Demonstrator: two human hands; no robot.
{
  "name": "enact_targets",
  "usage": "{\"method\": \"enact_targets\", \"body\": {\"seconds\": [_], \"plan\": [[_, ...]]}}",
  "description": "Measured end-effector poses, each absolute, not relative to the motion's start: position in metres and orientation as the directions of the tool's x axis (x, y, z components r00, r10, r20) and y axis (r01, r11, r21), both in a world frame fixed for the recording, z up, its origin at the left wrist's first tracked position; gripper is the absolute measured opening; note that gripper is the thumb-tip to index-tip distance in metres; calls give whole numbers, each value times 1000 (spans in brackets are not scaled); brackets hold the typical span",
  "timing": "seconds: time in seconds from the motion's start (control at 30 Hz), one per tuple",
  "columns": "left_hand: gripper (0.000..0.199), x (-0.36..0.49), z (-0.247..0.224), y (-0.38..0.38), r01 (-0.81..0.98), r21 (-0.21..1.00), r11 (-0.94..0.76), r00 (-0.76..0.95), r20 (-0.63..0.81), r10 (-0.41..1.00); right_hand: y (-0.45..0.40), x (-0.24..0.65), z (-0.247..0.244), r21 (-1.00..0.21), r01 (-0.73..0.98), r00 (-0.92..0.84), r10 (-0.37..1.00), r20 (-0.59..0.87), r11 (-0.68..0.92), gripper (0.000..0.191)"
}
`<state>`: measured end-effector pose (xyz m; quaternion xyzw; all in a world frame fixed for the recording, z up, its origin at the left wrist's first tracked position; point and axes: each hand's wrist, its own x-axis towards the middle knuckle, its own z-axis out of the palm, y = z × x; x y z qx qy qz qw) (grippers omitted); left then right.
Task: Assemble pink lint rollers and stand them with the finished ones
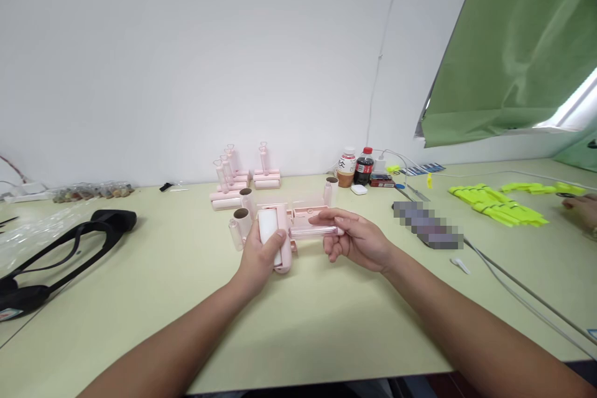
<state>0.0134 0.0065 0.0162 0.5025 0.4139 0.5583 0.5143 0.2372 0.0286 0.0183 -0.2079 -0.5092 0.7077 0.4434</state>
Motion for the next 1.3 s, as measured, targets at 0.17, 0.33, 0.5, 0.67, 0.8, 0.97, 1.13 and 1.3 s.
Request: {"method": "enact_targets", "body": {"seconds": [0.17,0.33,0.5,0.67,0.8,0.97,1.13,1.3], "plan": [[43,10,19,6,-81,984,-159,88,166,982,27,238,22,-890,-439,-536,830,153,-120,14],[46,10,20,4,-42,984,-174,77,177,981,22,233,25,-858,-494,-498,855,148,-140,5],[47,12,21,0,-16,980,-198,41,198,979,20,227,26,-874,-473,-415,903,110,-112,3],[48,14,20,0,-59,985,-164,35,167,985,22,224,22,-847,-519,-379,918,111,-112,5],[50,14,20,2,-101,983,-155,60,162,985,22,224,18,-829,-543,-403,908,115,-136,6],[50,14,19,3,-138,981,-135,94,148,984,20,225,16,-803,-579,-415,899,140,-142,6],[48,18,14,4,-145,981,-127,84,140,987,16,223,22,-810,-574,-385,912,139,-119,5],[47,39,24,6,-114,992,-50,75,59,995,15,218,36,-771,-637,-267,930,251,25,24]]}}
